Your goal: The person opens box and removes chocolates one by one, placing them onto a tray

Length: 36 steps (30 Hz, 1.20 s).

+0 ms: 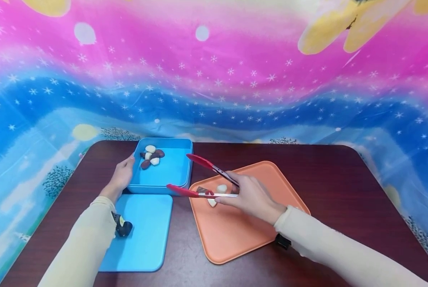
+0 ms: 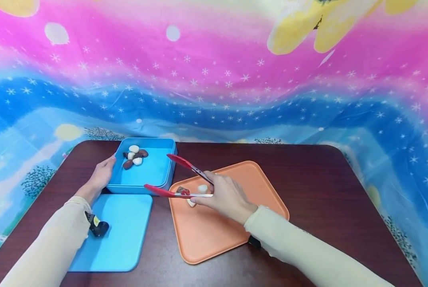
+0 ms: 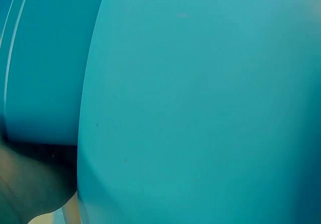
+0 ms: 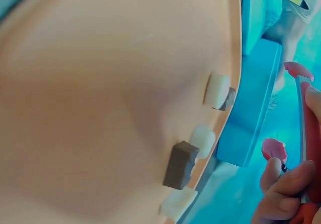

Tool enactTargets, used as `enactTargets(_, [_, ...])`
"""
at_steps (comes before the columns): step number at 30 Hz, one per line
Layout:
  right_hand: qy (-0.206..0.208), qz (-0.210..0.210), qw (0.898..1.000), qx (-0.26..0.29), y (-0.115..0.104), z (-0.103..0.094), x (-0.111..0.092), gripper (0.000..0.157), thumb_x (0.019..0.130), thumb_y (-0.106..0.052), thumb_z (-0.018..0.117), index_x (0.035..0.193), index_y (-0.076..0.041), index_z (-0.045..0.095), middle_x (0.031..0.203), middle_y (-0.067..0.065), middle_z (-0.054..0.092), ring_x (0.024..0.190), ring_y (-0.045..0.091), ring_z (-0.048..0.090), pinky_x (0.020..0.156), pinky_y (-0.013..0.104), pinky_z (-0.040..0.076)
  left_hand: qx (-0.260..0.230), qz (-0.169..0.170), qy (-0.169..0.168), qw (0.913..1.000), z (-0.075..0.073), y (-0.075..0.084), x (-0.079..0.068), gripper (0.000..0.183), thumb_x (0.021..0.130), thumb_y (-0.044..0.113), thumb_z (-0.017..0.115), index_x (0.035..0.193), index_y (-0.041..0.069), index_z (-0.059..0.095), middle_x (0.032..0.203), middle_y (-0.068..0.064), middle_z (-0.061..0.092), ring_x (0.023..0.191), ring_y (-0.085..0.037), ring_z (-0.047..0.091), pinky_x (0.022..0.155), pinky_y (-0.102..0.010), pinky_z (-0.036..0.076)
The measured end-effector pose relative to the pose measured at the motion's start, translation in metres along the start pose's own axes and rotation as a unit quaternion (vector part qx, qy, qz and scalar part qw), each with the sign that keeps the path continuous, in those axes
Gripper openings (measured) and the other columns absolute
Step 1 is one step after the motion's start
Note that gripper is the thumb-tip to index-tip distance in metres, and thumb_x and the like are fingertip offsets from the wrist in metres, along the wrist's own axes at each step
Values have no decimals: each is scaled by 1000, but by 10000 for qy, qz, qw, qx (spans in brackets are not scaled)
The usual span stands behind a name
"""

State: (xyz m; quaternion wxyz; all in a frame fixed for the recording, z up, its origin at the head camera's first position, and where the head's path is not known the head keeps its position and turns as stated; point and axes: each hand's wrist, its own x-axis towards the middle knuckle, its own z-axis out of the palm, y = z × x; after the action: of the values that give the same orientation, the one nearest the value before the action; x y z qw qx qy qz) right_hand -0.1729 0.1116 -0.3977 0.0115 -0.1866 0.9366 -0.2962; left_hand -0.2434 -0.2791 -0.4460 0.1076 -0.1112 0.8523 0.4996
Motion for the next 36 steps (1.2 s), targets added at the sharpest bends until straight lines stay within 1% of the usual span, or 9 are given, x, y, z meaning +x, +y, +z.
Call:
enactTargets(3, [21,-39,10000,-77,-4,2,7,52,78,-57,82,111,-20,65,62,-6,44,50,6,37,44,22,27,4,1,9,10000,0,0,1,62,110,49,9,163,19,-2,172,-9,-1,159,-38,-2,128,-63,7])
enactTargets(5, [59,-27,9999,-116,-7,4,11,51,78,-57,82,109,-20,65,63,-6,45,51,7,38,43,23,27,-7,44,14,10000,0,-1,1,62,110,48,10,163,18,-1,172,-9,-1,159,-38,-2,128,-62,7])
enactTargets(11, [172,-74,9993,-334,-17,12,24,66,77,-58,82,128,-19,65,76,1,55,60,12,44,44,24,33,-40,77,-27,10000,1,-3,1,62,110,49,10,163,20,-2,172,-8,-1,159,-37,-3,127,-63,7])
enactTargets(15, [106,-70,9993,-351,-25,17,33,80,78,-58,82,143,-16,58,78,1,55,60,14,43,44,25,31,-61,65,-38,10000,1,-5,1,63,109,50,11,163,20,-3,172,-8,-1,159,-38,-3,127,-64,6])
enactTargets(20, [49,-164,9980,-612,-34,22,43,90,79,-61,79,151,-16,50,84,2,63,58,13,48,42,26,35,-75,58,-22,10000,1,-4,1,63,109,51,11,163,20,-3,172,-10,-1,159,-39,-2,126,-66,8])
enactTargets(25, [8,-273,9970,-723,-41,27,53,91,79,-62,79,152,-16,49,94,3,69,60,12,55,42,27,42,-78,65,-5,9999,1,-3,2,63,109,51,10,163,19,-2,172,-10,0,159,-40,-1,126,-66,8])
enactTargets(30, [-86,-348,9954,-889,-49,32,61,88,80,-65,76,151,-19,49,115,6,72,82,15,67,58,32,55,-71,51,5,10000,1,-2,1,63,110,50,11,163,19,-1,172,-11,1,159,-40,0,126,-65,9])
enactTargets(33, [-105,-389,9940,-1015,-55,36,66,87,80,-65,76,151,-21,49,113,5,72,83,16,67,59,32,56,-8,34,4,10000,1,-2,0,63,109,50,10,163,18,-1,172,-11,1,159,-40,0,126,-65,9])
enactTargets(36, [-100,-441,9916,-1211,-60,39,70,86,80,-64,77,151,-23,50,106,4,72,72,14,64,51,28,50,21,56,4,10000,0,-2,-1,63,109,50,10,163,18,-1,172,-12,1,159,-40,0,126,-65,8])
